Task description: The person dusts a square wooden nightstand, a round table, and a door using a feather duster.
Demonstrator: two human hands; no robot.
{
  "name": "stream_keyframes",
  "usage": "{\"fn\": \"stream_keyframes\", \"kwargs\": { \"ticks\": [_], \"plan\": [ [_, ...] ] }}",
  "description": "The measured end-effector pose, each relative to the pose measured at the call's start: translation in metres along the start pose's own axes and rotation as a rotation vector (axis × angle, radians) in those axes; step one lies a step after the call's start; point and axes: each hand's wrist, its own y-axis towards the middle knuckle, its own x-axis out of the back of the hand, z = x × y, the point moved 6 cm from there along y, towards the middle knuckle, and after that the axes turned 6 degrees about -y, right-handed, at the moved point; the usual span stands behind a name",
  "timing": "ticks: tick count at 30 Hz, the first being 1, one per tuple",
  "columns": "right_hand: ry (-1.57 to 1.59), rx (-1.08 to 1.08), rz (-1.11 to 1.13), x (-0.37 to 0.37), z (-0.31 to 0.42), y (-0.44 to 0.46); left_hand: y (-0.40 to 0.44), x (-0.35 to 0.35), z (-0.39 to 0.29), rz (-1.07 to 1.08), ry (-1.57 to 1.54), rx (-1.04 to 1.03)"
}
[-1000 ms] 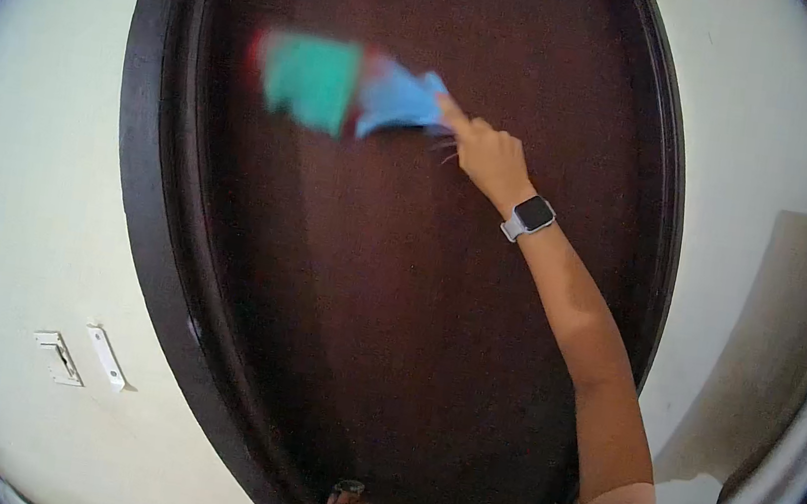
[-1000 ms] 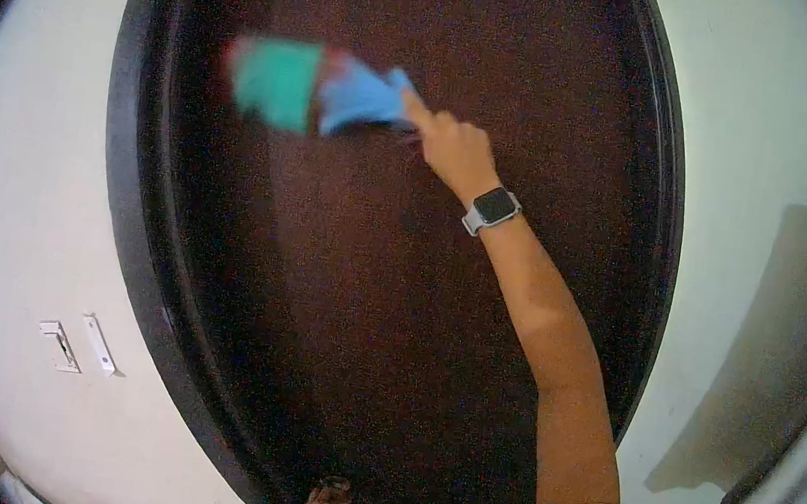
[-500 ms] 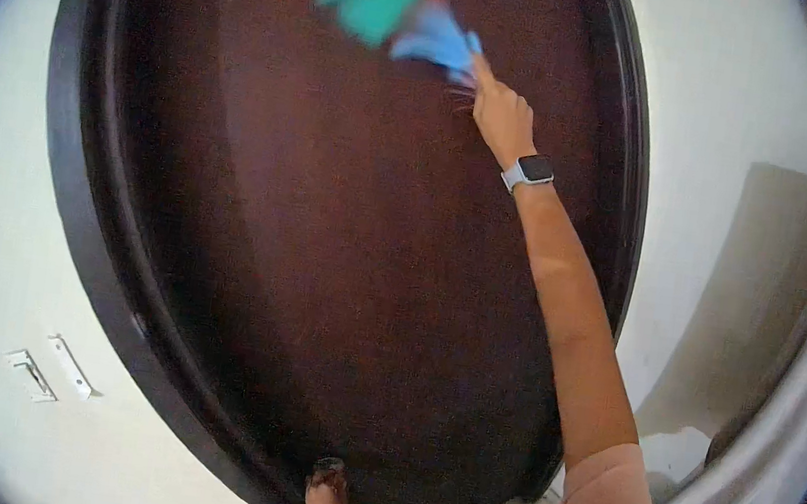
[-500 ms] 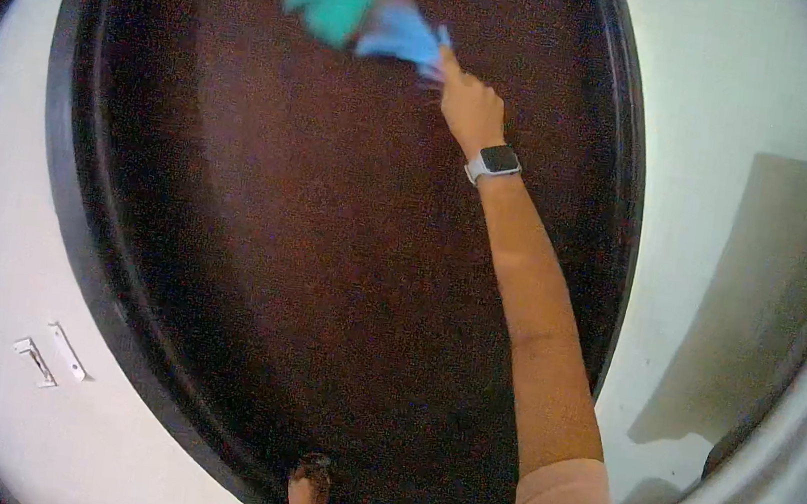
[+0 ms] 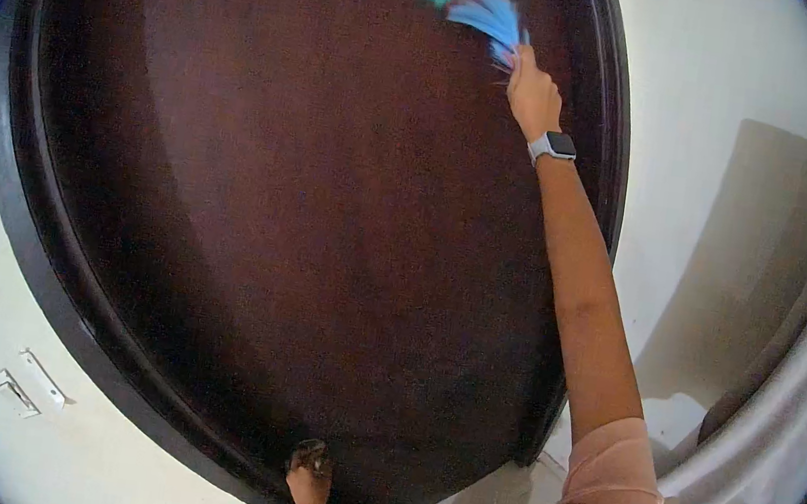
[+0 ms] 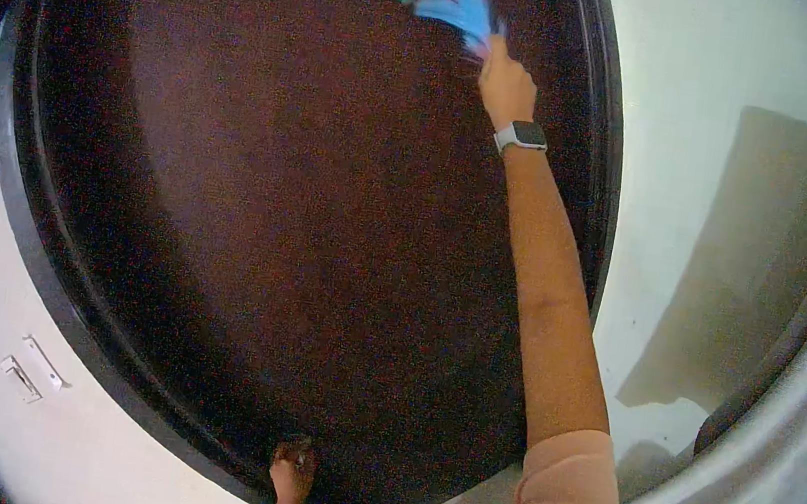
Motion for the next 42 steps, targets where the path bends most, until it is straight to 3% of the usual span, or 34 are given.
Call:
{"fn": "stream_keyframes", "kwargs": {
  "ticks": [2,5,8,11,15,17,21,23,25,28,31,32,35,36,39,41,42],
  "plan": [
    [-0.003,-0.169,-0.002,-0.017,-0.028,-0.004,-0.004,-0.003,0.008,0.094,-0.013,-0.001],
    [0.119,-0.22,-0.032,-0.03,-0.044,-0.007,-0.004,-0.001,0.0,0.229,-0.081,0.119],
    [0.062,-0.075,0.085,-0.018,-0.035,-0.019,-0.005,-0.001,-0.008,0.114,-0.03,0.007],
    [0.023,-0.115,0.069,-0.013,-0.039,-0.023,-0.003,-0.019,0.013,0.159,-0.052,-0.159],
    [0.152,-0.195,-0.068,-0.026,-0.056,-0.011,0.002,-0.008,0.005,0.023,-0.117,0.056],
    [0.126,-0.056,-0.041,-0.005,-0.019,-0.015,0.0,-0.011,0.011,-0.122,-0.113,0.114],
    [0.153,0.195,0.117,0.024,0.057,-0.022,0.003,-0.002,0.0,-0.097,-0.106,-0.004],
    [0.03,0.294,0.203,0.042,0.096,-0.026,0.004,0.009,-0.013,-0.121,-0.085,0.105],
    [0.134,0.305,0.09,0.042,0.123,-0.017,0.002,-0.001,0.001,-0.048,-0.09,0.163],
    [0.205,0.479,0.075,0.043,0.175,-0.027,-0.001,-0.007,0.012,-0.2,-0.067,0.041],
    [0.078,0.647,0.042,0.052,0.221,-0.048,-0.001,-0.009,0.015,-0.169,-0.093,0.142],
    [0.009,0.692,0.007,0.058,0.234,-0.051,-0.002,-0.015,0.024,0.018,-0.138,0.342],
    [0.24,0.466,0.144,0.087,0.255,-0.046,-0.002,-0.012,0.02,-0.068,-0.282,0.209],
    [0.242,0.508,0.058,0.079,0.26,-0.046,-0.002,-0.013,0.02,-0.058,-0.26,0.228],
    [0.087,0.713,0.081,0.046,0.264,-0.061,-0.007,-0.013,0.022,-0.089,-0.198,0.238],
    [0.129,0.658,0.097,0.03,0.251,-0.05,-0.008,-0.012,0.023,-0.203,-0.172,0.171],
    [0.21,0.616,0.089,0.027,0.243,-0.049,-0.009,-0.007,0.019,-0.145,-0.167,0.273]
  ]
}}
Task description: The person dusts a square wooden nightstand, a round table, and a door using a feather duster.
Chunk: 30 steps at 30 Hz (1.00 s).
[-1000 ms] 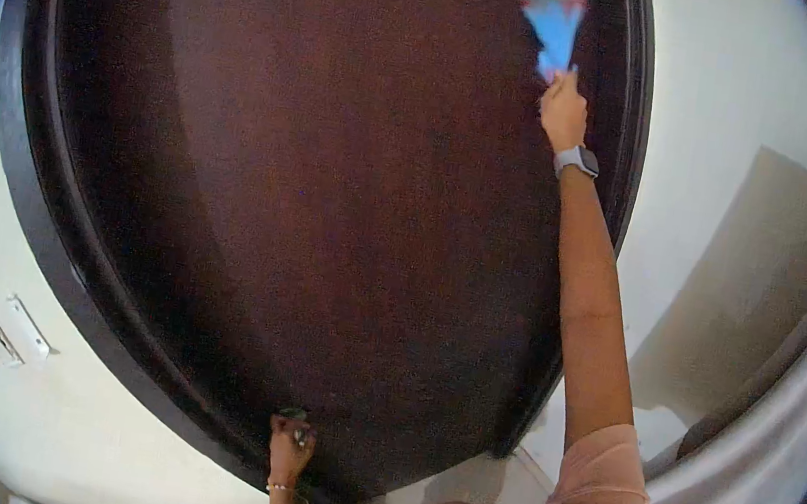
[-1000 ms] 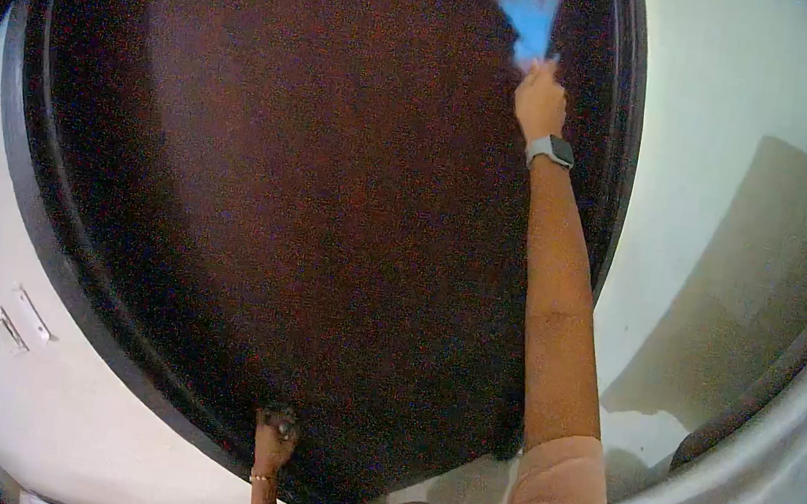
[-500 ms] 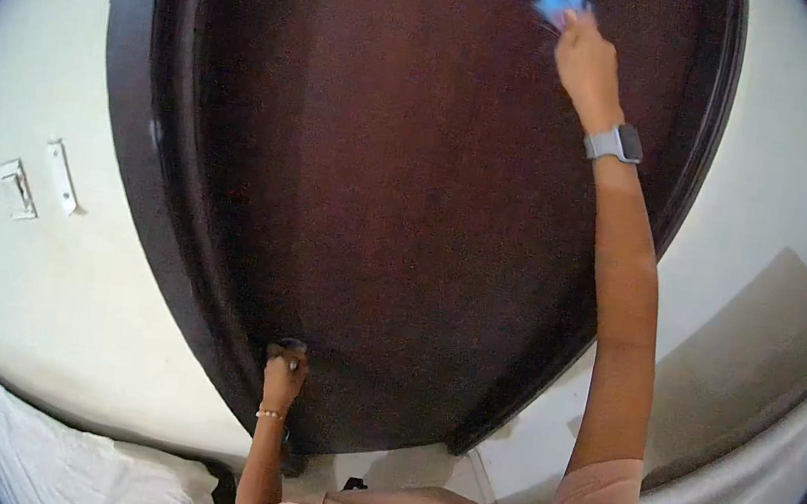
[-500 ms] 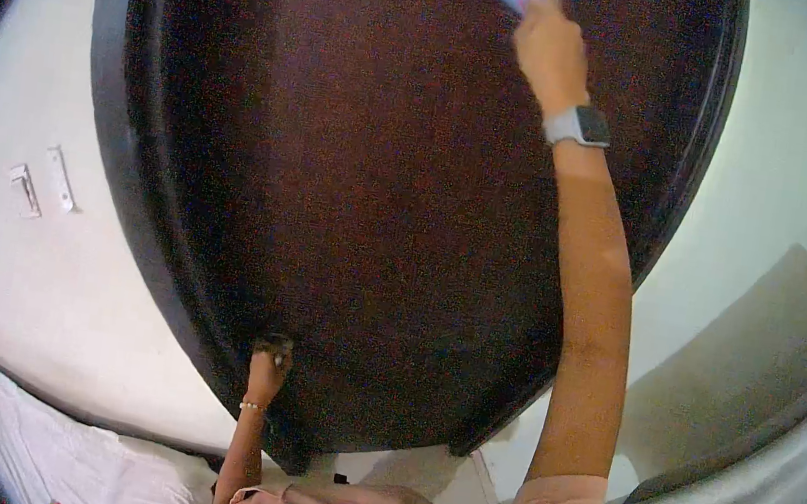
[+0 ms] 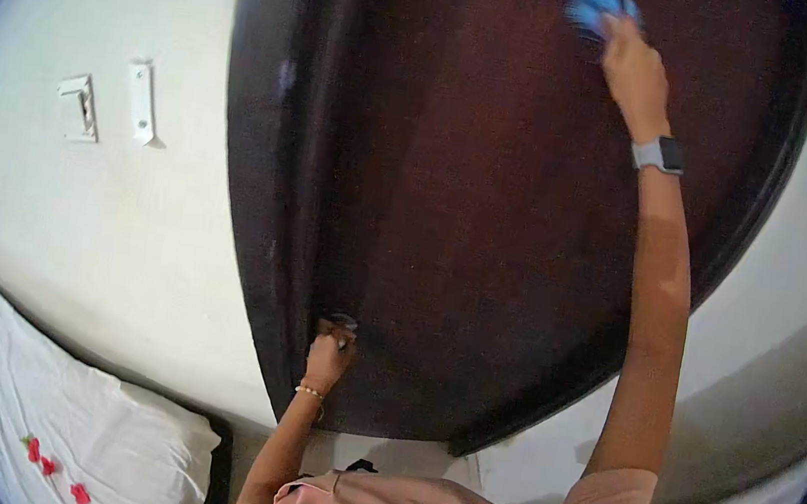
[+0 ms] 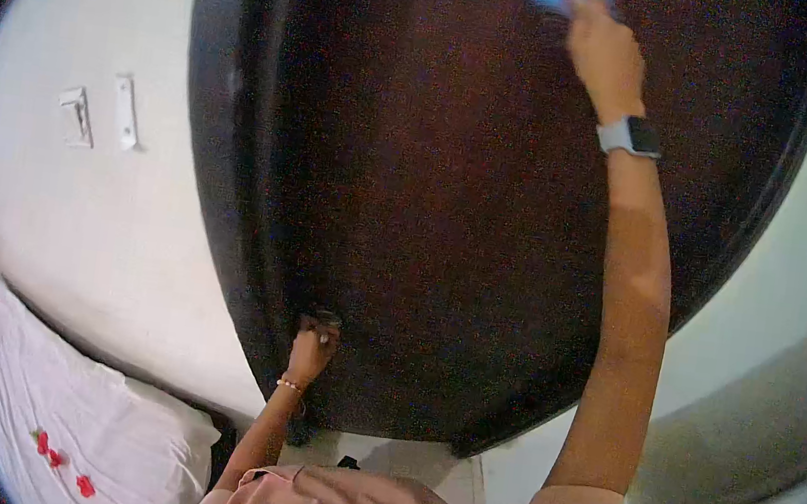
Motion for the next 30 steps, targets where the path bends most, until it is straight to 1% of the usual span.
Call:
{"fn": "stream_keyframes", "kwargs": {
  "ticks": [2,3,5,6,8,11,12,15,18,21,22,24,25,28,30],
  "plan": [
    [0.109,-0.144,0.088,-0.008,-0.006,-0.009,-0.001,0.005,-0.005,0.021,-0.064,-0.023],
    [0.051,-0.101,0.11,-0.009,-0.002,-0.015,0.0,0.006,-0.007,0.03,-0.097,-0.042],
    [-0.074,-0.024,0.138,-0.01,0.0,-0.023,0.0,0.005,-0.007,0.049,-0.069,-0.001],
    [-0.084,-0.05,0.121,-0.006,-0.003,-0.021,-0.001,0.004,-0.005,0.065,-0.051,0.017],
    [-0.11,-0.117,0.089,0.003,-0.012,-0.02,-0.001,-0.001,0.006,0.058,-0.13,-0.005],
    [0.013,-0.121,0.179,-0.001,-0.005,-0.029,-0.001,-0.001,0.004,0.079,-0.182,-0.01],
    [-0.068,0.026,0.138,-0.002,0.001,-0.033,-0.001,0.002,0.0,0.09,-0.184,-0.009],
    [-0.212,0.108,0.065,0.005,-0.003,-0.038,-0.002,0.007,-0.007,0.075,-0.151,0.041],
    [-0.135,-0.09,0.184,-0.001,-0.016,-0.043,-0.002,-0.001,0.002,0.061,-0.107,-0.004],
    [-0.211,0.224,0.148,-0.01,-0.003,-0.06,-0.001,-0.003,0.003,0.04,-0.155,-0.108],
    [-0.281,0.258,0.102,-0.008,-0.003,-0.061,-0.001,-0.005,0.005,0.084,-0.15,-0.064],
    [-0.204,0.105,0.041,0.004,-0.011,-0.057,-0.001,-0.008,0.007,0.167,-0.135,0.024],
    [-0.165,0.031,0.01,0.008,-0.013,-0.057,-0.001,-0.007,0.006,0.146,-0.15,0.0],
    [-0.078,0.164,0.151,-0.009,-0.003,-0.074,-0.001,-0.007,0.004,0.087,-0.168,-0.081],
    [-0.174,0.291,0.2,-0.011,0.004,-0.083,-0.002,-0.006,0.001,0.049,-0.153,-0.144]
  ]
}}
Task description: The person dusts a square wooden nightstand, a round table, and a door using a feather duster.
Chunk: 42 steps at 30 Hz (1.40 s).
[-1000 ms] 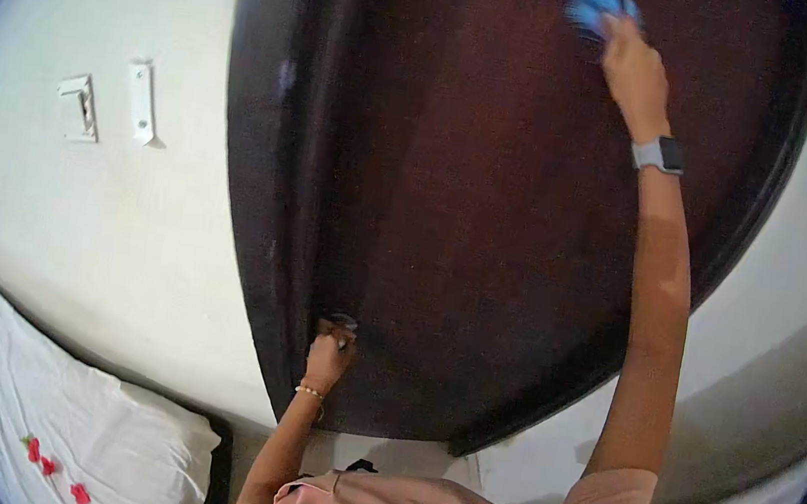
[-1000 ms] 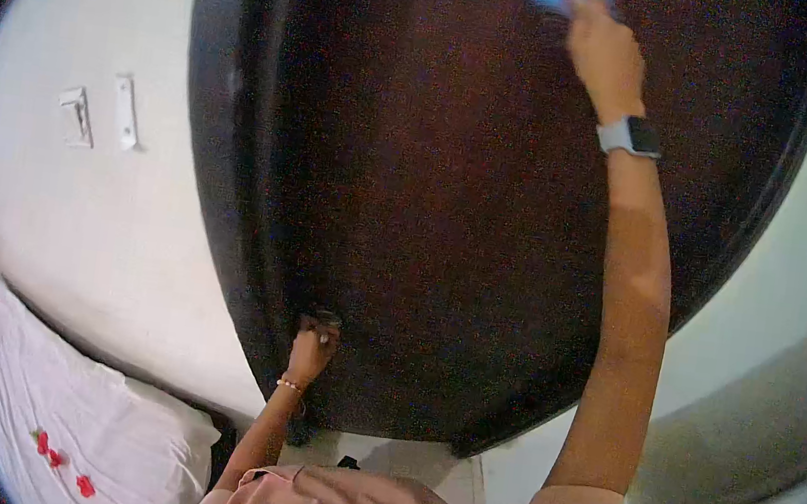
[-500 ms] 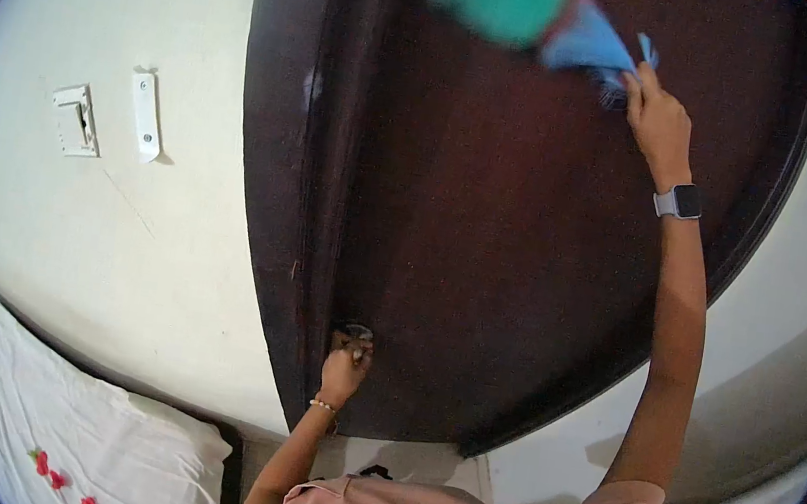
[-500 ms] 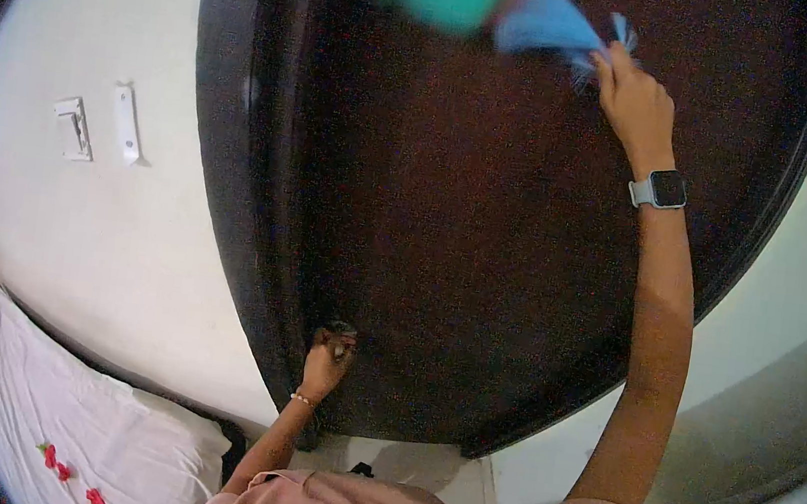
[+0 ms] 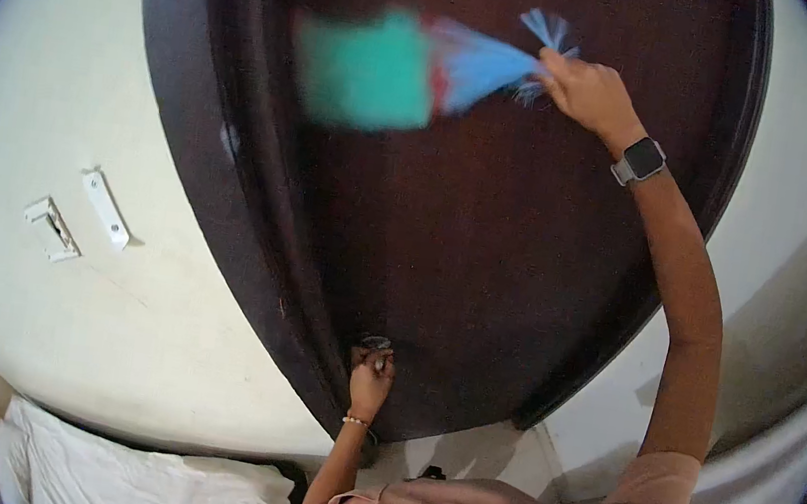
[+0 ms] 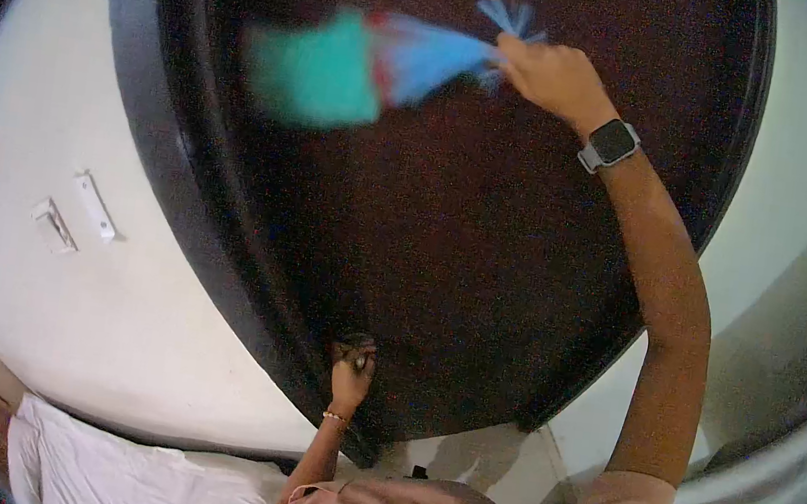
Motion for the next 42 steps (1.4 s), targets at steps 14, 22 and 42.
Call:
{"fn": "stream_keyframes", "kwargs": {
  "ticks": [14,22,42],
  "plan": [
    [0.085,-0.385,0.102,0.0,0.015,-0.064,-0.001,-0.001,-0.011,0.021,0.076,-0.03],
    [0.206,-0.242,0.027,-0.017,0.04,-0.109,-0.001,0.002,-0.012,0.025,0.09,-0.006],
    [0.372,-0.243,0.582,-0.065,0.136,-0.226,-0.004,0.011,-0.011,0.105,-0.074,0.107]
  ]
}}
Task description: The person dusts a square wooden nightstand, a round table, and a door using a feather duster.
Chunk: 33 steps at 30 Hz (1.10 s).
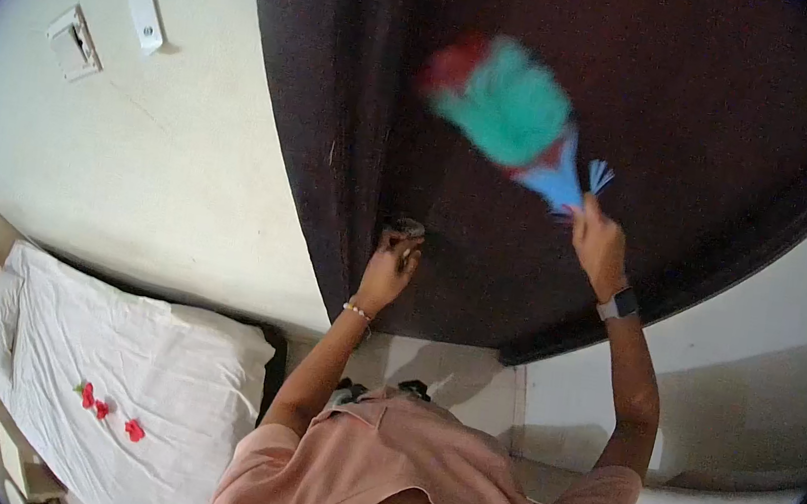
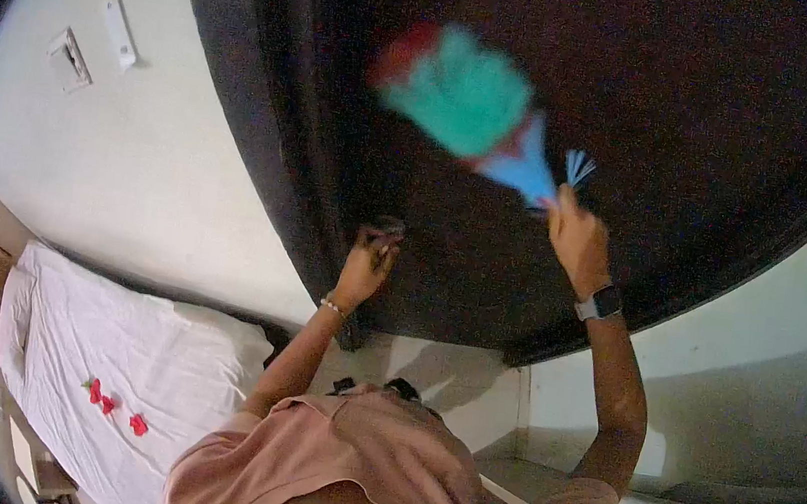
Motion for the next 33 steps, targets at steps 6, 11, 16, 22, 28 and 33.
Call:
{"fn": "stream_keyframes", "kwargs": {
  "ticks": [6,11,16,22,28,33],
  "plan": [
    [0.049,0.146,-0.102,-0.014,0.01,-0.015,0.001,-0.004,0.009,0.01,-0.091,-0.082],
    [0.022,0.187,0.179,-0.056,0.029,-0.038,0.0,-0.01,0.021,0.114,0.039,-0.02],
    [0.05,0.181,0.169,-0.08,0.024,-0.049,-0.001,-0.004,0.006,0.029,-0.004,-0.112],
    [-0.117,0.207,-0.052,0.011,0.016,0.006,-0.001,0.0,0.001,0.033,-0.025,-0.109],
    [-0.097,0.066,-0.481,0.142,-0.028,0.076,-0.001,-0.008,0.005,0.11,0.054,-0.13],
    [0.099,-0.314,-0.61,0.224,-0.078,0.136,-0.003,-0.008,0.002,0.073,0.023,-0.096]
  ]
}}
